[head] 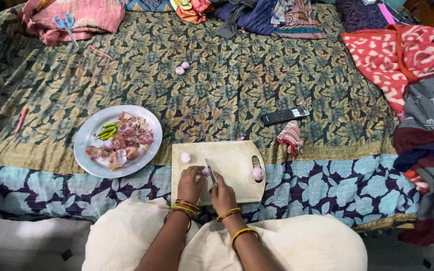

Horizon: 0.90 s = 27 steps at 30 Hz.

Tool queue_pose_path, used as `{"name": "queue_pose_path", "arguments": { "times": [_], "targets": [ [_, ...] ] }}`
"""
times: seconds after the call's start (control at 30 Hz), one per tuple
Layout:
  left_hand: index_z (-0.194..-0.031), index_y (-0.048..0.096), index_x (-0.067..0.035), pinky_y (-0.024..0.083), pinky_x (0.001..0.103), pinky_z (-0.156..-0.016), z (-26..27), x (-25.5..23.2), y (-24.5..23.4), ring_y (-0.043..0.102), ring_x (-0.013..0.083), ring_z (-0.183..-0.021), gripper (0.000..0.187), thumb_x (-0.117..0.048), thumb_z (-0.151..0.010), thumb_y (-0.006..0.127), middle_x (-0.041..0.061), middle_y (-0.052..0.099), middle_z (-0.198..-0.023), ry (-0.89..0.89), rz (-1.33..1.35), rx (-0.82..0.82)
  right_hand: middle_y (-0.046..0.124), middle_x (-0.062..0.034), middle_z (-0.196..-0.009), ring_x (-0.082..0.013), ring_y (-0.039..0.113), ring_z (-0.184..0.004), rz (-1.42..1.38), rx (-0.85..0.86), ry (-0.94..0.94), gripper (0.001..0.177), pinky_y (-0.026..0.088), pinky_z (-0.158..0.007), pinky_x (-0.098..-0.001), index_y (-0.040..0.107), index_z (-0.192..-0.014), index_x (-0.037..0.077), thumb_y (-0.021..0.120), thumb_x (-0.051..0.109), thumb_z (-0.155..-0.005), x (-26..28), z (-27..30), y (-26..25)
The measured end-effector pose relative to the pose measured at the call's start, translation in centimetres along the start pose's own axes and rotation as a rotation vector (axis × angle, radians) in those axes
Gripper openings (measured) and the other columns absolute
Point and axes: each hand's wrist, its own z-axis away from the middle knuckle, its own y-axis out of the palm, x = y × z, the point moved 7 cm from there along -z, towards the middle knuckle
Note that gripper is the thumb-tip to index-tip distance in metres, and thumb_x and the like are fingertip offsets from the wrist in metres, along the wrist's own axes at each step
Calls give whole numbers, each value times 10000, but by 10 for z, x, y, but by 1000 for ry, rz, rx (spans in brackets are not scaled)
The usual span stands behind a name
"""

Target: The person sits on a bed and uses a knife to chop small onions on a cutting board. The chopped onions are placed onto a plate that already contains pieces of meat and green chilies.

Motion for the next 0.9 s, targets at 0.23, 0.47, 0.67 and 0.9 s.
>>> {"name": "queue_pose_path", "arguments": {
  "times": [0.23, 0.47, 0.67, 0.9],
  "targets": [
    [-1037, 750, -59, 551, 402, -811, -2, 12, 5, 676, 300, -903, 251, -98, -795, 802, 119, 703, -941, -115, 28, 7, 719, -258, -1038, -469, 680, -914, 81, -45, -101, 408, 536, -757, -547, 552, -1364, 86, 578, 97, -957, 36, 8, -18],
    [-1008, 766, -73, 564, 391, -745, -7, 13, 4, 684, 271, -813, 240, -142, -786, 826, 106, 690, -906, -179, 61, -18, 711, -255, -1099, -454, 679, -973, 167, 24, -43, 398, 541, -825, -534, 561, -1373, 62, 545, 121, -979, 33, 12, -15],
    [-978, 772, -67, 561, 396, -750, -8, 14, 4, 686, 275, -826, 231, -146, -772, 839, 108, 687, -892, -200, 36, -34, 714, -265, -1097, -448, 692, -956, 166, -42, -125, 417, 557, -819, -514, 560, -1388, 47, 534, 103, -976, 35, 12, -12],
    [-948, 786, -73, 555, 402, -742, -6, 21, 11, 687, 287, -822, 189, -122, -770, 826, 94, 702, -880, -194, 50, -42, 712, -233, -953, -426, 696, -871, 254, 79, -44, 422, 560, -779, -514, 548, -1425, 70, 504, 118, -1008, 15, 11, 3]
  ]
}}
